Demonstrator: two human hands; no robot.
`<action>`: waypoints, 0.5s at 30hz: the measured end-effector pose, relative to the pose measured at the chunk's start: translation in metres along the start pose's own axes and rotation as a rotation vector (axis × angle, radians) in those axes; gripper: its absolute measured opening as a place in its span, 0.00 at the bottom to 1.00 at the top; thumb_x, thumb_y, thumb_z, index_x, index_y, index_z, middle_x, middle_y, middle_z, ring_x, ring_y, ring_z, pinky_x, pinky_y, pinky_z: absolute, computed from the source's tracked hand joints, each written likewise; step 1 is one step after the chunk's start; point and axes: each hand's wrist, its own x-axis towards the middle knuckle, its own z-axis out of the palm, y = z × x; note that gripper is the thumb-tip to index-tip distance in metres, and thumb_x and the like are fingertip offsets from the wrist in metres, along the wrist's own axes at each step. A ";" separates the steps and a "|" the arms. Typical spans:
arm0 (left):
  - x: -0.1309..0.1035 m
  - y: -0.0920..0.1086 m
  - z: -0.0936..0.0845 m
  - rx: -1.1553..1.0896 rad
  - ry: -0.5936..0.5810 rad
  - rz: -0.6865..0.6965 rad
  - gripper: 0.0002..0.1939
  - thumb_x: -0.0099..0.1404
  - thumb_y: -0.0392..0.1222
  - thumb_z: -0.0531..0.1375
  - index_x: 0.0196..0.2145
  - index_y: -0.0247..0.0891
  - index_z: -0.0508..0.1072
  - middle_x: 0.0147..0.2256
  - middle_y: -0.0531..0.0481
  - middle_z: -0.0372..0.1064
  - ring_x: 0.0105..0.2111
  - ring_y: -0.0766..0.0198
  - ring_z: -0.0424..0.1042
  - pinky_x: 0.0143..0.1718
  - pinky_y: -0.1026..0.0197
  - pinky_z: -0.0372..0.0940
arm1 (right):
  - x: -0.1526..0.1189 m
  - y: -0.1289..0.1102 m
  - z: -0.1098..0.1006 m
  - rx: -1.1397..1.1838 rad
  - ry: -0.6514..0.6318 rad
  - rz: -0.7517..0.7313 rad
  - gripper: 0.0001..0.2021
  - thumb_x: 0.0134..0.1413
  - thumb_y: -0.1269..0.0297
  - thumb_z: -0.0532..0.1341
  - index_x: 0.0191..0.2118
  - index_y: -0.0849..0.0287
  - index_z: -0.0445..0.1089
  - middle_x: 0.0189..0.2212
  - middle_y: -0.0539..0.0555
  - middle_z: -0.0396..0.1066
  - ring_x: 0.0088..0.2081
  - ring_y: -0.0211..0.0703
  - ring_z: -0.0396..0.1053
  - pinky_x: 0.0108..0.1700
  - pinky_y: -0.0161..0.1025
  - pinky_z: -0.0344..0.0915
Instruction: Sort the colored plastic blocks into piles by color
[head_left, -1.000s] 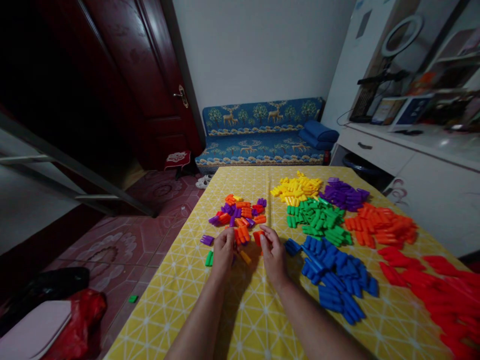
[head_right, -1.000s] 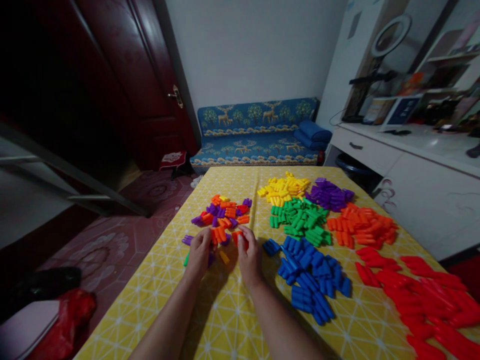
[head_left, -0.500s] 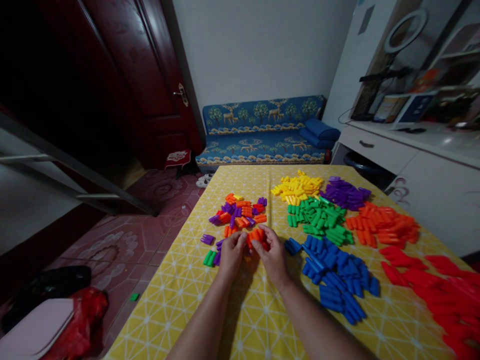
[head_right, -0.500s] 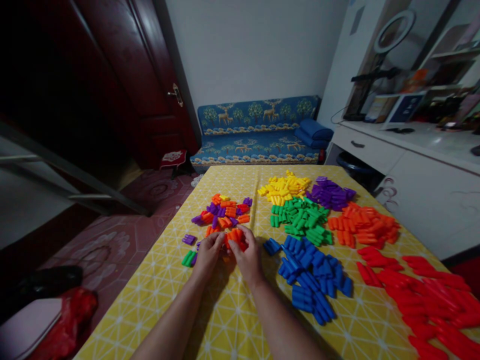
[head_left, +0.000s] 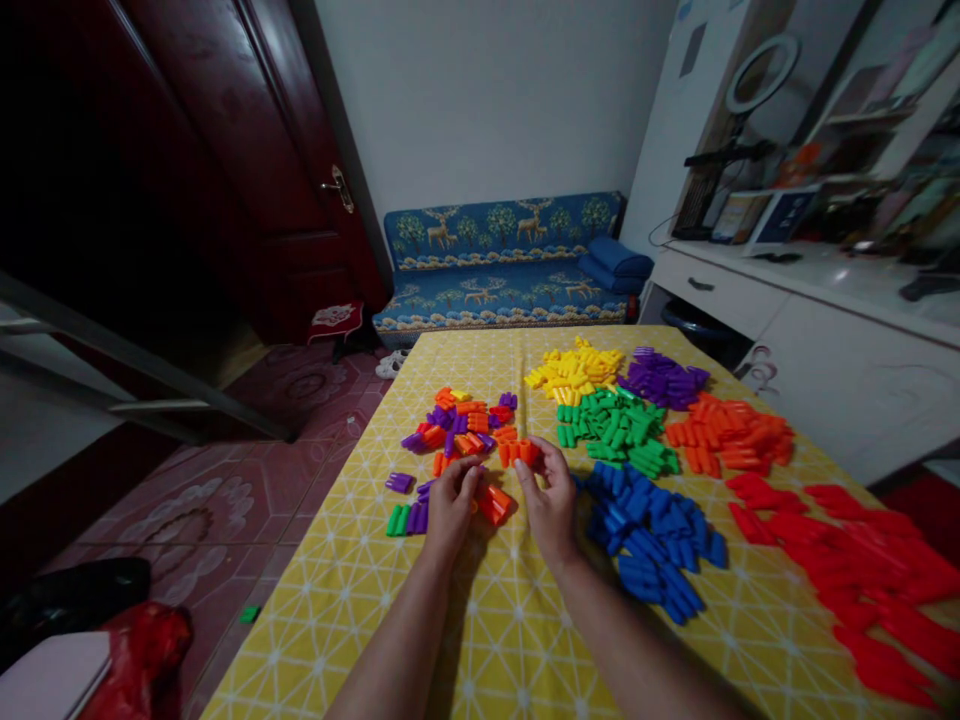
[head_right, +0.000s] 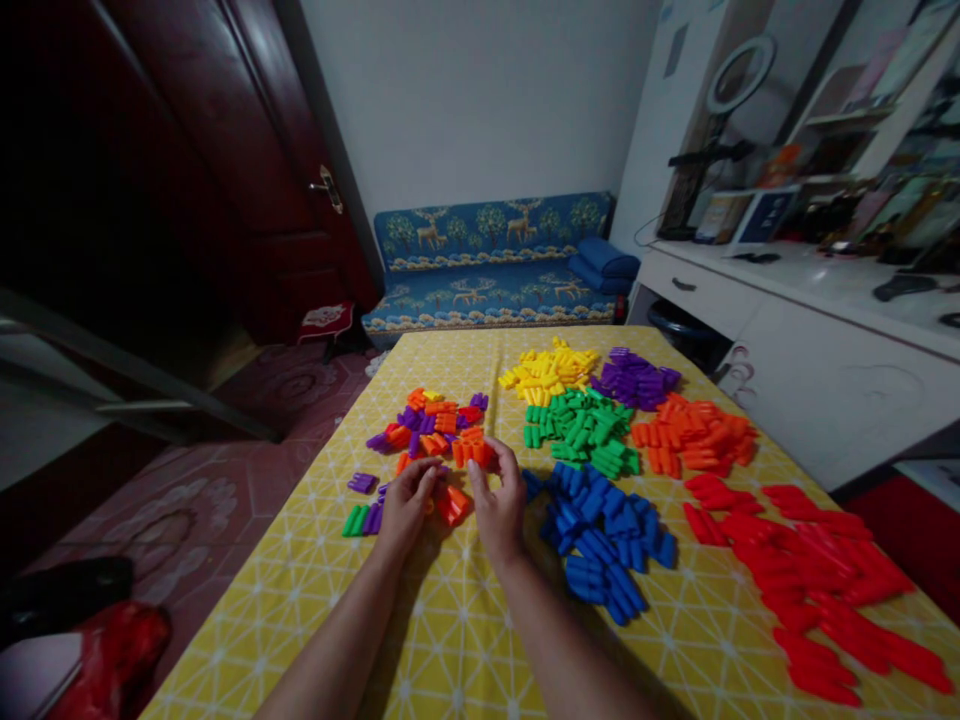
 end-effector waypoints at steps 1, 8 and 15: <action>0.000 -0.002 0.000 0.012 -0.001 0.002 0.16 0.62 0.49 0.62 0.42 0.35 0.77 0.37 0.43 0.78 0.36 0.59 0.76 0.39 0.60 0.69 | 0.005 -0.006 -0.006 0.008 0.014 -0.007 0.18 0.57 0.57 0.62 0.51 0.58 0.69 0.45 0.58 0.75 0.43 0.45 0.73 0.45 0.43 0.70; 0.003 -0.012 -0.001 -0.002 -0.003 -0.005 0.16 0.60 0.48 0.64 0.41 0.34 0.77 0.37 0.43 0.78 0.36 0.59 0.76 0.39 0.60 0.70 | 0.103 -0.016 -0.116 -0.351 0.201 -0.259 0.20 0.55 0.56 0.62 0.52 0.57 0.70 0.45 0.58 0.75 0.43 0.47 0.73 0.46 0.46 0.69; 0.006 -0.023 -0.003 0.023 -0.004 0.003 0.16 0.61 0.47 0.62 0.42 0.35 0.77 0.38 0.43 0.77 0.36 0.60 0.76 0.39 0.60 0.70 | 0.184 0.021 -0.233 -1.080 0.052 -0.410 0.16 0.52 0.68 0.56 0.45 0.61 0.74 0.44 0.62 0.74 0.46 0.54 0.71 0.48 0.48 0.67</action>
